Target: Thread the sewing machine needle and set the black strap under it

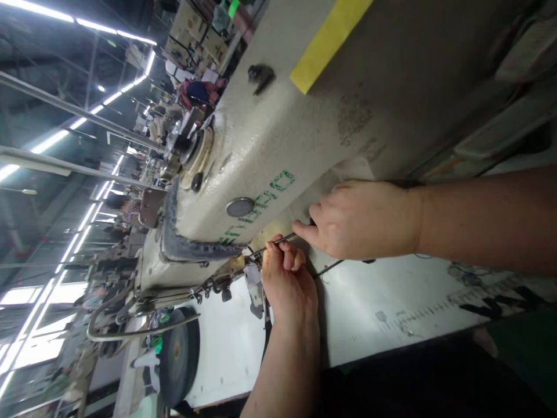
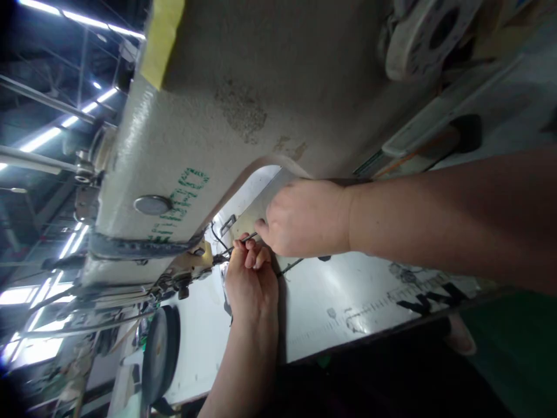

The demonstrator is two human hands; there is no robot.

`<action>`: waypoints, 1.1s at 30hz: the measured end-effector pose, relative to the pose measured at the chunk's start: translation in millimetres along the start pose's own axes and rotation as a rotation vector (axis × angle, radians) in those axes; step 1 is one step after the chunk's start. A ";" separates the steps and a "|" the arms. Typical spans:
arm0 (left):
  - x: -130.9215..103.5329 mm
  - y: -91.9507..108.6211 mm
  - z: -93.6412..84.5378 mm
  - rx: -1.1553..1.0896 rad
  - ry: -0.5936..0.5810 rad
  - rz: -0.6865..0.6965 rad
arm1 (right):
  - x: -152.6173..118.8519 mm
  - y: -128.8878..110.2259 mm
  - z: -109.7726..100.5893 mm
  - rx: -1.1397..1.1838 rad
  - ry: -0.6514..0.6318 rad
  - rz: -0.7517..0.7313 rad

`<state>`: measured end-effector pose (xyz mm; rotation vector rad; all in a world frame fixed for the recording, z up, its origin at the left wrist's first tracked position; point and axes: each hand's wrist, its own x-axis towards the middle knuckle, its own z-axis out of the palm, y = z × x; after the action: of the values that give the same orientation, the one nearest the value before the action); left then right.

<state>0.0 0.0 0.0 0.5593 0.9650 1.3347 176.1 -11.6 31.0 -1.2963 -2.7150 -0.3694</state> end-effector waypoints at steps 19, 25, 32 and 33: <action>-1.1 0.9 3.0 -0.027 0.009 0.001 | 2.5 2.1 -14.1 0.143 -0.086 0.008; -1.3 0.0 4.0 -0.033 0.026 0.008 | 0.8 1.8 -5.3 0.114 -0.023 0.018; -1.3 -1.6 2.1 0.002 -0.006 0.016 | -1.7 -0.4 5.1 0.028 0.120 -0.005; -1.3 -1.7 2.0 0.003 -0.004 0.020 | -2.1 -1.0 6.3 0.014 0.138 -0.004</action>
<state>2.7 -1.3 0.0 0.5748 0.9601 1.3498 176.7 -12.2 24.3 -1.2144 -2.6022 -0.4229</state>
